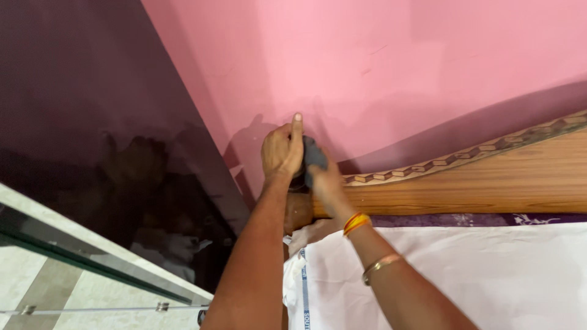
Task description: The person wipes the wooden footboard and headboard of a bed using a dark cloth. They clean the flat surfaces and the carved details of the footboard first, then move to the headboard, wiping along the top edge and the curved surface.
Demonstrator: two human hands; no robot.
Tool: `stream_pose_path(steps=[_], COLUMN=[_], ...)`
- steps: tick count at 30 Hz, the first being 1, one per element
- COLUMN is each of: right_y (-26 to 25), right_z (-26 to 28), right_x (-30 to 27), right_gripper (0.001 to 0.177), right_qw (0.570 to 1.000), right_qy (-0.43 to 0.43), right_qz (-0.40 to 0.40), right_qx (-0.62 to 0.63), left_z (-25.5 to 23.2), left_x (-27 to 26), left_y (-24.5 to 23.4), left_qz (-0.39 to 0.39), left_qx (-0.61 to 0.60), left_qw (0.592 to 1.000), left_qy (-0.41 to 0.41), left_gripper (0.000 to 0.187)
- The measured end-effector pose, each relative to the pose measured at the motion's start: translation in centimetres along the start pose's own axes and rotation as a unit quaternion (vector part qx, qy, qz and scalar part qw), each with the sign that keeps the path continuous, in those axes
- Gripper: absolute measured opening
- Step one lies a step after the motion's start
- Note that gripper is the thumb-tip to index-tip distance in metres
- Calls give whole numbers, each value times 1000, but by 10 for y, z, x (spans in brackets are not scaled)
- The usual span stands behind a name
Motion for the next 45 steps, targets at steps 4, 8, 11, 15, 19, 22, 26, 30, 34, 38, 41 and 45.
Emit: stream_pose_path(steps=[4,8,11,15,19,22,26,30,34,38,41,45], right_y=[7,16,17,20,23,39,57,58,71,102,116,132], right_z=[16,53,59,64,69,65,31,-2,-29,-82,-116,-73], right_x=[15,-34,-46,-21,-21,-69,-109,-96,-96,-111,-106,-107], right_gripper=[51,53,51,54,55,69,76,69,72,68,59,58], right_qw=[995,975,954,946,937,851,638,542,491,374,303,320], right_qy=[20,-146,-187,-196,-199,-251,-358,-362,-356,-379,-332,-368], right_qz=[70,31,34,63,47,21,120,171,223,268,320,286], right_qx=[72,-167,-230,-250,-285,-461,-671,-739,-763,-803,-834,-825], left_z=[2,1,4,7,14,23,42,38,32,16,12,5], left_x=[0,0,-2,2,14,20,13,-6,-15,-26,-32,-36], left_y=[1,0,4,5,22,37,41,33,23,16,11,5], left_qz=[8,13,26,32,148,311,364,304,354,356,347,365], left_qx=[-7,-23,-40,-34,-28,-90,-110,-26,-16,54,73,83], left_qw=[1000,1000,998,999,988,946,925,950,935,933,934,926], left_qy=[-12,-17,-29,-28,-33,-20,19,71,-31,-14,-26,-49], left_gripper=[71,72,73,74,71,76,84,82,79,76,74,77])
Point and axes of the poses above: each hand's wrist, its own x-axis towards the middle knuckle, its own y-axis out of the palm, z = x × y, the point moved 8 cm from there along x, towards the middle knuckle, and after that the axes turned 11 degrees about z, right-handed, at the moved point
